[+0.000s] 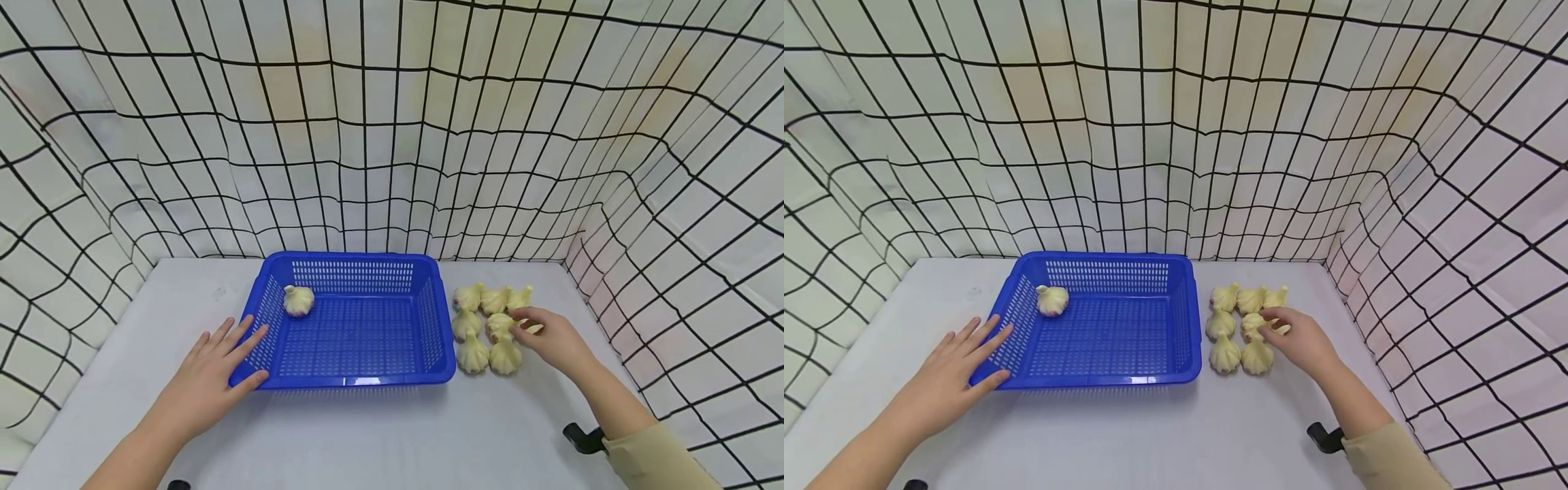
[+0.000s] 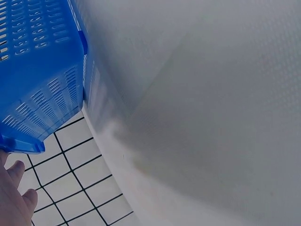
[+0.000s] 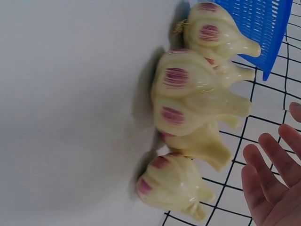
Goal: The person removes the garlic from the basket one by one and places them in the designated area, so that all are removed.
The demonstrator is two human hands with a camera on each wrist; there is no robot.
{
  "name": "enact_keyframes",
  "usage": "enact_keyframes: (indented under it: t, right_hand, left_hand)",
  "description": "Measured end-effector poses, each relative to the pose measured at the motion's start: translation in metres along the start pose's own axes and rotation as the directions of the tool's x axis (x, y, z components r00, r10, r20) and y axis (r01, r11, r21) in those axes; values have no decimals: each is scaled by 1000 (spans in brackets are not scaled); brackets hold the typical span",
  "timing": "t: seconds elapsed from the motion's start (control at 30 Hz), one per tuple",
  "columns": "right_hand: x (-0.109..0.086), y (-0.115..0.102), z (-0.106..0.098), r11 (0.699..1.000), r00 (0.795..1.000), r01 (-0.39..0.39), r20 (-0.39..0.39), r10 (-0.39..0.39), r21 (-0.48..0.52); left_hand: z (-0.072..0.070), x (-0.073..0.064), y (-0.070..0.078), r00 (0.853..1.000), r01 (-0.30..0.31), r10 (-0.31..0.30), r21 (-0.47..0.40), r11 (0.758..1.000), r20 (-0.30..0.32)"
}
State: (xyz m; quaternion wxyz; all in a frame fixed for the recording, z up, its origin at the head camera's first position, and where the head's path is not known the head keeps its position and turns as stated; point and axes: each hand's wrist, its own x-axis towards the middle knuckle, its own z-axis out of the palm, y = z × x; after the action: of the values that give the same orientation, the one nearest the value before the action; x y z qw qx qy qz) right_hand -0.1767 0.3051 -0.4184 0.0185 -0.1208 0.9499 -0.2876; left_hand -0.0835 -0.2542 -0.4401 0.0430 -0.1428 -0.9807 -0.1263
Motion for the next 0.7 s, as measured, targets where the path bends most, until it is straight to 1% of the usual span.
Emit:
enact_keyframes:
  t: [0.2, 0.3, 0.7]
  right_hand:
    - [9, -13, -4, 1000, 999, 29, -28, -29, -6]
    - [16, -21, -4, 999, 999, 43, -29, -43, -4]
    - [37, -52, -1, 994, 995, 104, -16, -103, 27]
  left_hand:
    - [1, 1, 1, 1000, -1, 1, 3, 1000, -12]
    - [2, 1, 0, 1000, 0, 1, 7, 1000, -20]
    - [0, -1, 0, 1000, 8, -8, 17, 1000, 2]
